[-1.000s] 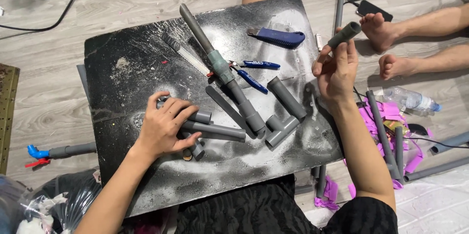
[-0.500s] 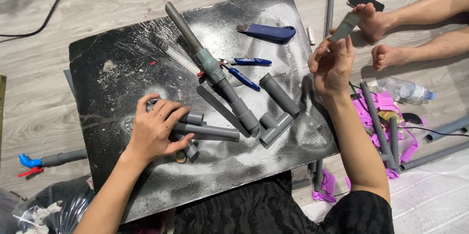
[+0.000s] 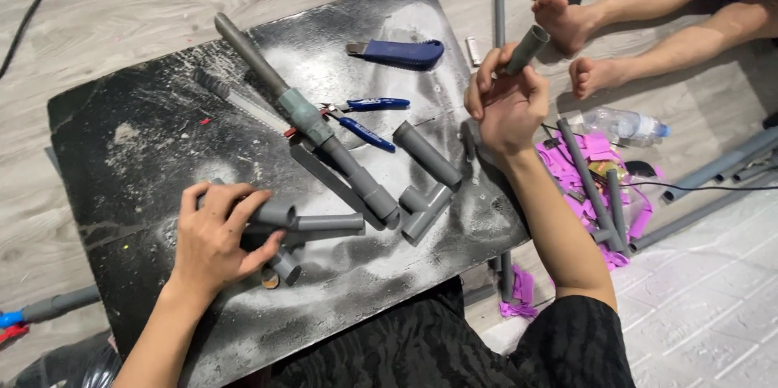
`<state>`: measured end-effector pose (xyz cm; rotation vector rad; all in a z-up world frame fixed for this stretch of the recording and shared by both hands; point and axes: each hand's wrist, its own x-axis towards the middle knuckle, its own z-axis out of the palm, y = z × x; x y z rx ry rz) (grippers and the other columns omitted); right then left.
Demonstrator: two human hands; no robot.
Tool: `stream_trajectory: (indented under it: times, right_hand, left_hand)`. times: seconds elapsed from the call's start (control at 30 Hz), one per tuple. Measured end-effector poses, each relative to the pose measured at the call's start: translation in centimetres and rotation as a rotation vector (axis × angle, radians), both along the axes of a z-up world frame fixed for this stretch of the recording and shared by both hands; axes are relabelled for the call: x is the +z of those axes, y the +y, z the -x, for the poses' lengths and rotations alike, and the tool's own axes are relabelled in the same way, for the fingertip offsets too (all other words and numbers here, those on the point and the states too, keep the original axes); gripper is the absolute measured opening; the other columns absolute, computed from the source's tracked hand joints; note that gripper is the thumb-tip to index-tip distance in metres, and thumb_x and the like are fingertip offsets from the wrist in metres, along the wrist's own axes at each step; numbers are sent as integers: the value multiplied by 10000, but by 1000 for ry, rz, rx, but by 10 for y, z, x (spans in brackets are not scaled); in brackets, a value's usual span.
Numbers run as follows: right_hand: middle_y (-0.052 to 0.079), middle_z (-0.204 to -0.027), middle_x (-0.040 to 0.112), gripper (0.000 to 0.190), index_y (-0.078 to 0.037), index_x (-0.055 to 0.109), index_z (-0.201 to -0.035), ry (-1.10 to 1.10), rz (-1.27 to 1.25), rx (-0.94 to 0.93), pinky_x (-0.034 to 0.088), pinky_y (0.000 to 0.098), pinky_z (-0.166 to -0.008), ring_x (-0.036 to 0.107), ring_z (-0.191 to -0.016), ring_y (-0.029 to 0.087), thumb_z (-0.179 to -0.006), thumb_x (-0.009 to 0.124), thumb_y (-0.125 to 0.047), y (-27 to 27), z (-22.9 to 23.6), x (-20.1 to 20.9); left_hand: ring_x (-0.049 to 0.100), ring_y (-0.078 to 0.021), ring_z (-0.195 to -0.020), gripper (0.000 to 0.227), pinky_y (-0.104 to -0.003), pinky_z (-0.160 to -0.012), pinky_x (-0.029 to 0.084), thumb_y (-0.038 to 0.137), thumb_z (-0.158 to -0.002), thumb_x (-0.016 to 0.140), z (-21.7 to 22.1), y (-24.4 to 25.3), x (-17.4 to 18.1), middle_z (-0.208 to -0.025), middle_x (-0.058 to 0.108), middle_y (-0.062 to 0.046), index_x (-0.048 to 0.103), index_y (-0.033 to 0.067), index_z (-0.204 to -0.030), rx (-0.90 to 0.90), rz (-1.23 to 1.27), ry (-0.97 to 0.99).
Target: Assembling a PVC pipe structure with a faucet and various connectors on the floor.
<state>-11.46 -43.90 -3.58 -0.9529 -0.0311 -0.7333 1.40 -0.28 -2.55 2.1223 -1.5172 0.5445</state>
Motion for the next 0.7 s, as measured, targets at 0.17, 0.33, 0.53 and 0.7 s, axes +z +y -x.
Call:
stream_trajectory:
  times: [0.17, 0.33, 0.53, 0.7]
  right_hand:
    - [78, -733, 329, 295, -145, 432, -1045, 3, 12, -16, 359, 362, -400, 370, -373, 239, -975, 330, -413, 6, 0, 9]
    - [80, -722, 324, 307, -144, 427, -1003, 53, 78, -9, 350, 344, -389, 375, -370, 247, -960, 351, -438, 15, -1, 11]
    - [116, -695, 431, 522, -76, 452, -837, 177, 602, -133, 386, 309, -417, 486, -419, 252, -1067, 314, -523, 48, 2, 31]
    - [24, -659, 643, 225, -83, 664, -932, 138, 1214, -186, 486, 321, -534, 573, -491, 226, -951, 669, -307, 82, 6, 76]
  left_hand:
    - [624, -221, -886, 507, -469, -989, 423, 567, -899, 590, 1, 1, -6, -1027, 640, -24, 695, 189, -1219, 29, -4, 15]
    - [618, -215, -853, 546, -453, -931, 433, 617, -909, 533, 2, 0, 4, -971, 647, -34, 705, 176, -1182, -75, -8, -24]
    - [587, -240, -804, 510, -481, -882, 453, 464, -1043, 355, -5, -5, 25, -989, 600, -62, 669, 162, -1307, -18, 13, -170]
    - [618, -230, -787, 342, -405, -823, 499, 319, -1042, 491, -8, -33, 45, -965, 618, -53, 674, 186, -1298, 22, 54, -263]
